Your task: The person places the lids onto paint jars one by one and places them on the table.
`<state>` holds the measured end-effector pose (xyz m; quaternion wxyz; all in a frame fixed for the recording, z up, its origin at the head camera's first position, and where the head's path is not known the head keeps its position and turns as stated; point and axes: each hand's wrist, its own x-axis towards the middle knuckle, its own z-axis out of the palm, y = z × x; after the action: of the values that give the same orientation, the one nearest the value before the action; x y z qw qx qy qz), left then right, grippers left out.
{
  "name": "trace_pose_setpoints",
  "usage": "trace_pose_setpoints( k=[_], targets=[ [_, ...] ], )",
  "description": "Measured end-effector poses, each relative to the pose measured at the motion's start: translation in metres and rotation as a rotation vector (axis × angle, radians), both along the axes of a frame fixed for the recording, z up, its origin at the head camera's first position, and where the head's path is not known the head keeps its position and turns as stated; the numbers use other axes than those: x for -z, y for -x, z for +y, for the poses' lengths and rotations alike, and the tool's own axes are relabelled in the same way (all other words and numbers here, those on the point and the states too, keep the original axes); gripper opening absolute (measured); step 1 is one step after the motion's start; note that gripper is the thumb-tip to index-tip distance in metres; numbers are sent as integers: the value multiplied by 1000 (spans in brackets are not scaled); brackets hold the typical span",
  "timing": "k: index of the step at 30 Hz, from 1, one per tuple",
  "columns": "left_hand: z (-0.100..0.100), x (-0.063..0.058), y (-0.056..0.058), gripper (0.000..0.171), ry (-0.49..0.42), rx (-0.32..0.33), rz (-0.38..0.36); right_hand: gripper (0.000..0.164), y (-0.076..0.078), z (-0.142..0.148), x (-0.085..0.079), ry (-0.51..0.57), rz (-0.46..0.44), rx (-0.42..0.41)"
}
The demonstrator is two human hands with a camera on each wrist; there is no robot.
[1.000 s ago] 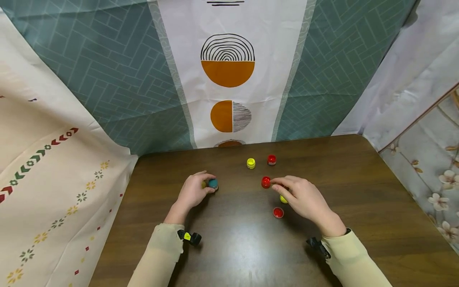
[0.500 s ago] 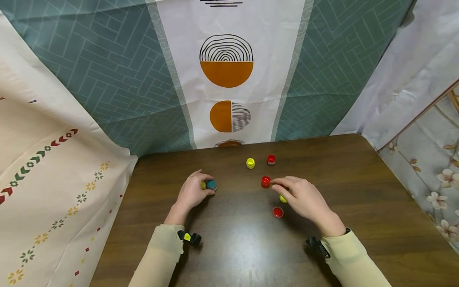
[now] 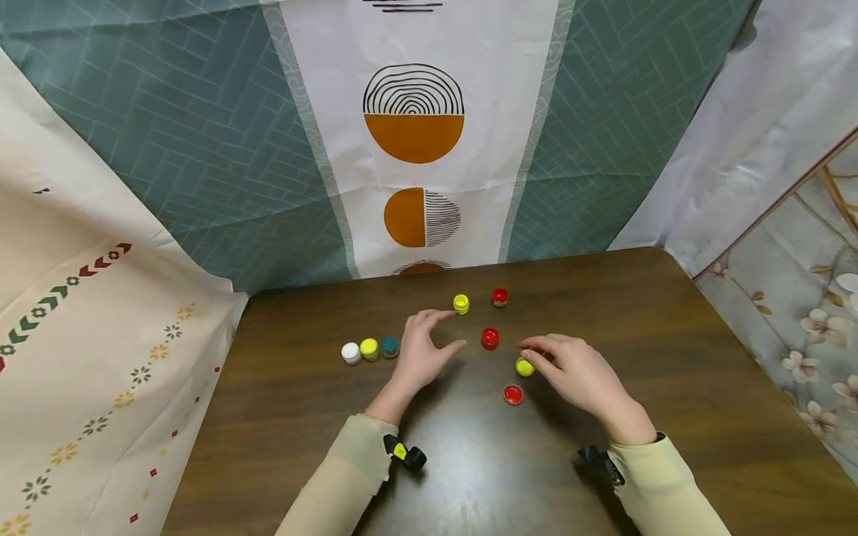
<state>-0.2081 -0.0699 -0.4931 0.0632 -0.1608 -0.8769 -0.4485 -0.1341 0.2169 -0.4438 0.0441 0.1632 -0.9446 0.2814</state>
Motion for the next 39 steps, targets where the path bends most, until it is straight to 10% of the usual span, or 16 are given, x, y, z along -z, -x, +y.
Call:
trace_pose_setpoints(
  k=[7,22,31,39],
  targets=[
    [44,16,12,60,71,49,-193,24,-5,12,6,-35,-62,-9],
    [70,28,13,42,160,-79,-153,24,-10,17,18,-31,-100,-46],
    [43,26,6,37,-36,-68,-135,27,-15,2,20,-64,-104,-130],
    [-7,14,-26,53,-159,-50,-54,49,-25,-23,26,-218,-85,-104]
  ],
)
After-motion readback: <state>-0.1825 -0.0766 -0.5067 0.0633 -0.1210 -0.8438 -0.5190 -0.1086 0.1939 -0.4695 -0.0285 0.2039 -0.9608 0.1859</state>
